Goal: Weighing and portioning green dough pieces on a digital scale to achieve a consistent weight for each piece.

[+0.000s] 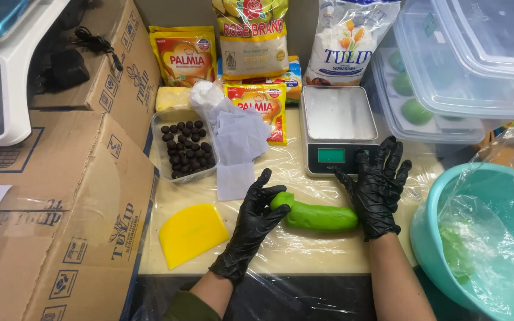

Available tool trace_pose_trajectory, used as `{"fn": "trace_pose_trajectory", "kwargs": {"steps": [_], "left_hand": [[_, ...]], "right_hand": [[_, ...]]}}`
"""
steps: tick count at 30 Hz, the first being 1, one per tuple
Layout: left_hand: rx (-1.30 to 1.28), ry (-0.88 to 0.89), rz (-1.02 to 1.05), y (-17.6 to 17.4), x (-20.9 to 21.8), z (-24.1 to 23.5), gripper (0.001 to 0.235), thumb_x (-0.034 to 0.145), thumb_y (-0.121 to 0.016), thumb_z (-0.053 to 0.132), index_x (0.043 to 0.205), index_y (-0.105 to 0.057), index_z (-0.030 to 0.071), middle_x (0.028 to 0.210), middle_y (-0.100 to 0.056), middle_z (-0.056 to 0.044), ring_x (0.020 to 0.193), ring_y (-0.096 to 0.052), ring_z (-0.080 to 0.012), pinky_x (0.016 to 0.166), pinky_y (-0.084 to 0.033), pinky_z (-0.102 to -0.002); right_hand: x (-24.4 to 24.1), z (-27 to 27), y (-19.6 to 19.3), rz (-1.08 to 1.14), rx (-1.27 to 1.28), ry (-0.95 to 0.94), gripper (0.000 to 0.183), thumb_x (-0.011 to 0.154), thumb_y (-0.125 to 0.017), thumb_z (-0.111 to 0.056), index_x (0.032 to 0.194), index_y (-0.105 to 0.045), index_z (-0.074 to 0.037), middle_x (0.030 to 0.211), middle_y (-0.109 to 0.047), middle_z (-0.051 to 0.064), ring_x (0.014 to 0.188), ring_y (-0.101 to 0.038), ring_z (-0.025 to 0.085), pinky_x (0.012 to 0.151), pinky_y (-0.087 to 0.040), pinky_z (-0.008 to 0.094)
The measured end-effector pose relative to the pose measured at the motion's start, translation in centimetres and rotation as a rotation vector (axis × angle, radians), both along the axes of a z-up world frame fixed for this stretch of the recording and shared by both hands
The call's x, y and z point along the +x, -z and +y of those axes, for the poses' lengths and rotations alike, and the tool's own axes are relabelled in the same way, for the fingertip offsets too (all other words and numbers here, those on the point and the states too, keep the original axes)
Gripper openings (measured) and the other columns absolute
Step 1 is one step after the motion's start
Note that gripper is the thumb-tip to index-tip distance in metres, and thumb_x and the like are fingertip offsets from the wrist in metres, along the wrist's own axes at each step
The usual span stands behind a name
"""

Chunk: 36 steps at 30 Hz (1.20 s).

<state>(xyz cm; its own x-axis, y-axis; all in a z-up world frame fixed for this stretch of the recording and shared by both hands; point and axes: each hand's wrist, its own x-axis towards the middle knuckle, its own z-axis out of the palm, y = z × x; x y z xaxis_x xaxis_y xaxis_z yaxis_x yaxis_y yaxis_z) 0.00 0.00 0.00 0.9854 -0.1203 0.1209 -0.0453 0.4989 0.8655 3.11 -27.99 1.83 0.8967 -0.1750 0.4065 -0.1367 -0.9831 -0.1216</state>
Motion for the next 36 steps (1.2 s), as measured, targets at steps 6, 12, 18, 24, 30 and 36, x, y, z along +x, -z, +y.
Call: {"fn": "trace_pose_trajectory", "kwargs": {"steps": [6, 12, 18, 24, 30, 36], "left_hand": [[-0.015, -0.001, 0.016, 0.4, 0.1, -0.2, 0.097, 0.074, -0.087, -0.010, 0.157, -0.042, 0.013, 0.121, -0.076, -0.013, 0.109, -0.075, -0.0232, 0.093, -0.065, -0.039], [-0.002, 0.008, 0.017, 0.4, 0.0, -0.2, 0.098, 0.074, -0.087, -0.009, 0.157, -0.042, 0.013, 0.122, -0.075, -0.012, 0.110, -0.074, -0.0236, 0.093, -0.065, -0.038], [0.054, -0.038, -0.011, -1.2, -0.6, -0.2, 0.087, 0.073, -0.088, -0.007, 0.150, -0.051, 0.010, 0.119, -0.076, -0.011, 0.107, -0.075, -0.0280, 0.089, -0.067, -0.040], [0.300, -0.228, -0.149, -1.1, -0.6, -0.8, 0.082, 0.064, -0.099, 0.006, 0.138, -0.063, 0.008, 0.126, -0.068, -0.009, 0.110, -0.074, -0.0326, 0.089, -0.067, -0.047], [0.373, -0.176, -0.276, -3.0, -1.1, 0.0, 0.068, 0.068, -0.098, 0.011, 0.130, -0.068, 0.006, 0.123, -0.065, -0.009, 0.120, -0.067, -0.0345, 0.093, -0.063, -0.043], [0.560, -0.179, -0.456, -2.0, -0.8, 0.1, 0.094, 0.071, -0.096, 0.030, 0.150, -0.050, 0.007, 0.145, -0.051, -0.017, 0.139, -0.049, -0.0407, 0.113, -0.046, -0.053]], "right_hand": [[-0.7, 1.1, -0.9, -0.053, 0.097, 0.015, 0.074, 0.092, -0.057, -0.073, 0.149, -0.060, -0.025, 0.179, -0.013, 0.016, 0.162, -0.004, 0.043, 0.129, 0.002, 0.059], [-0.6, 3.2, -2.7, -0.342, 0.190, -0.154, 0.055, 0.085, -0.084, -0.048, 0.134, -0.073, -0.025, 0.141, -0.063, 0.020, 0.129, -0.059, 0.044, 0.108, -0.048, 0.053], [-3.1, 9.7, -6.2, 0.319, 1.074, -0.314, 0.075, 0.067, -0.096, -0.020, 0.136, -0.070, -0.034, 0.105, -0.082, -0.001, 0.090, -0.079, 0.012, 0.073, -0.059, 0.022], [-3.3, 10.9, -5.8, 0.501, 1.466, -0.375, 0.078, 0.073, -0.089, 0.002, 0.143, -0.065, -0.023, 0.103, -0.082, 0.013, 0.080, -0.082, 0.025, 0.076, -0.066, 0.034], [-3.6, 11.8, -4.8, 0.476, 1.430, -0.274, 0.072, 0.065, -0.096, 0.001, 0.131, -0.076, -0.019, 0.096, -0.080, 0.008, 0.076, -0.074, 0.015, 0.065, -0.065, 0.029], [-2.6, 10.9, -8.2, 0.250, 1.609, -0.195, 0.060, 0.073, -0.083, 0.012, 0.129, -0.074, -0.010, 0.109, -0.077, 0.023, 0.078, -0.075, 0.028, 0.064, -0.064, 0.036]]}}
